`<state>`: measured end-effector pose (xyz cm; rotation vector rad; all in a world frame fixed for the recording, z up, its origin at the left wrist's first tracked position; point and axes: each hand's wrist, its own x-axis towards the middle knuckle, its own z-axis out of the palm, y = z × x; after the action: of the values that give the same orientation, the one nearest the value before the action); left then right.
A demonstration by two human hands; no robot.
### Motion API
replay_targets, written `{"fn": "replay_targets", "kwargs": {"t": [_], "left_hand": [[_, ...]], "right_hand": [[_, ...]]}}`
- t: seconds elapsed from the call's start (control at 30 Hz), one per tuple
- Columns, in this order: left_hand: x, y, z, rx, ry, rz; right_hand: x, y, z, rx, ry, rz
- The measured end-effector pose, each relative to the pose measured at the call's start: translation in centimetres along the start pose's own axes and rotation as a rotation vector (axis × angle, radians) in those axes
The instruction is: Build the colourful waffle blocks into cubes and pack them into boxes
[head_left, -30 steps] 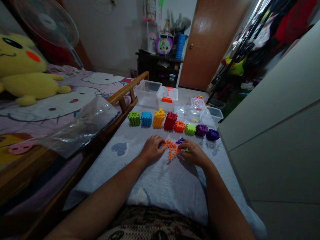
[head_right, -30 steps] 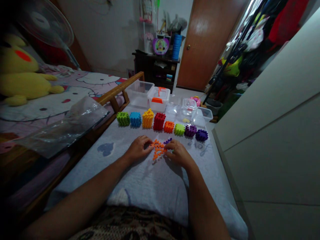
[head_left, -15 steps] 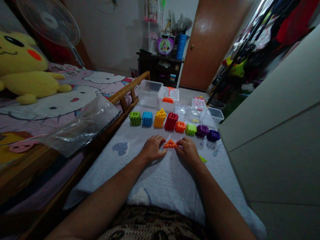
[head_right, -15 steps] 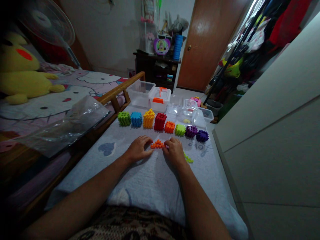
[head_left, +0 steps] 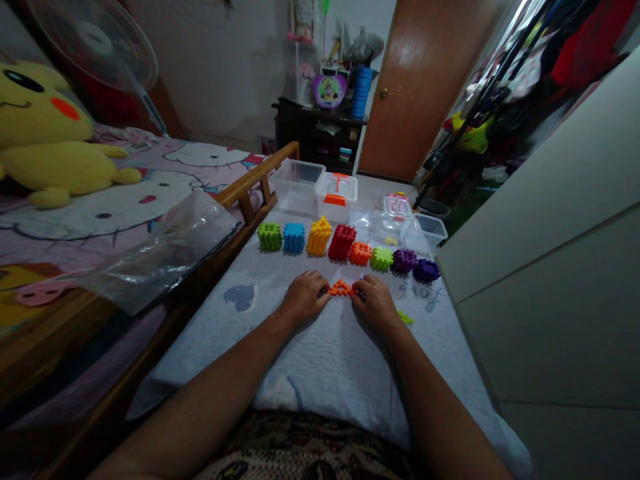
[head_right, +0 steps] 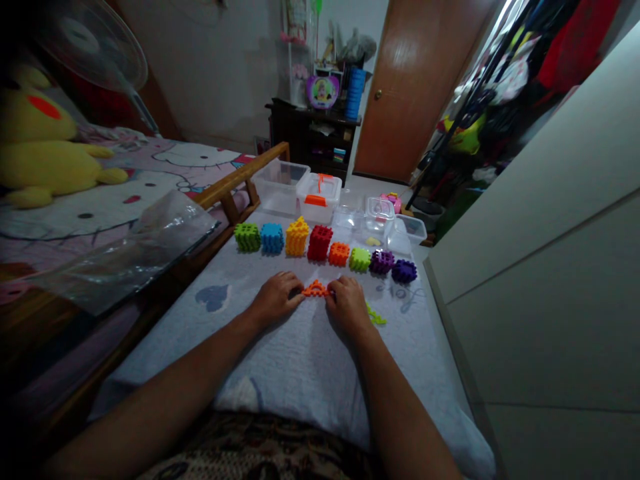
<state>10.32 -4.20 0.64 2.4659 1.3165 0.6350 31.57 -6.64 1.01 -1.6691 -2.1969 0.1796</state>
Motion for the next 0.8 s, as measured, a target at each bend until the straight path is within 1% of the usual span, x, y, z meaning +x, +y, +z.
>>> {"fn": "replay_targets", "kwargs": {"t": [0.13, 0.37, 0.53, 0.67, 0.8], "left_hand": [[0.0, -0.1, 0.1, -0.022, 0.007, 0.032], [0.1, -0.2, 0.1, -0.045, 0.014, 0.015], [0.1, -0.2, 0.2, -0.078, 0.038, 0.016], [0.1, -0.4, 0.2, -0.126, 0.119, -0.016], [0.1, -0.5, 0.1, -0.161, 0.138, -0.031]], "right_hand": [[0.1, -0.1, 0.0, -0.010, -0.015, -0.003], [0.0, -0.5, -0.2, -0.041, -0.020, 0.009], [-0.2, -0.5, -0.9, -0.024, -0.009, 0.005], [-0.5, 0.6, -2.1, 0.031, 0.047, 0.043], [0.2, 2.2, -3.7, 0.027, 0.199, 0.146]]}}
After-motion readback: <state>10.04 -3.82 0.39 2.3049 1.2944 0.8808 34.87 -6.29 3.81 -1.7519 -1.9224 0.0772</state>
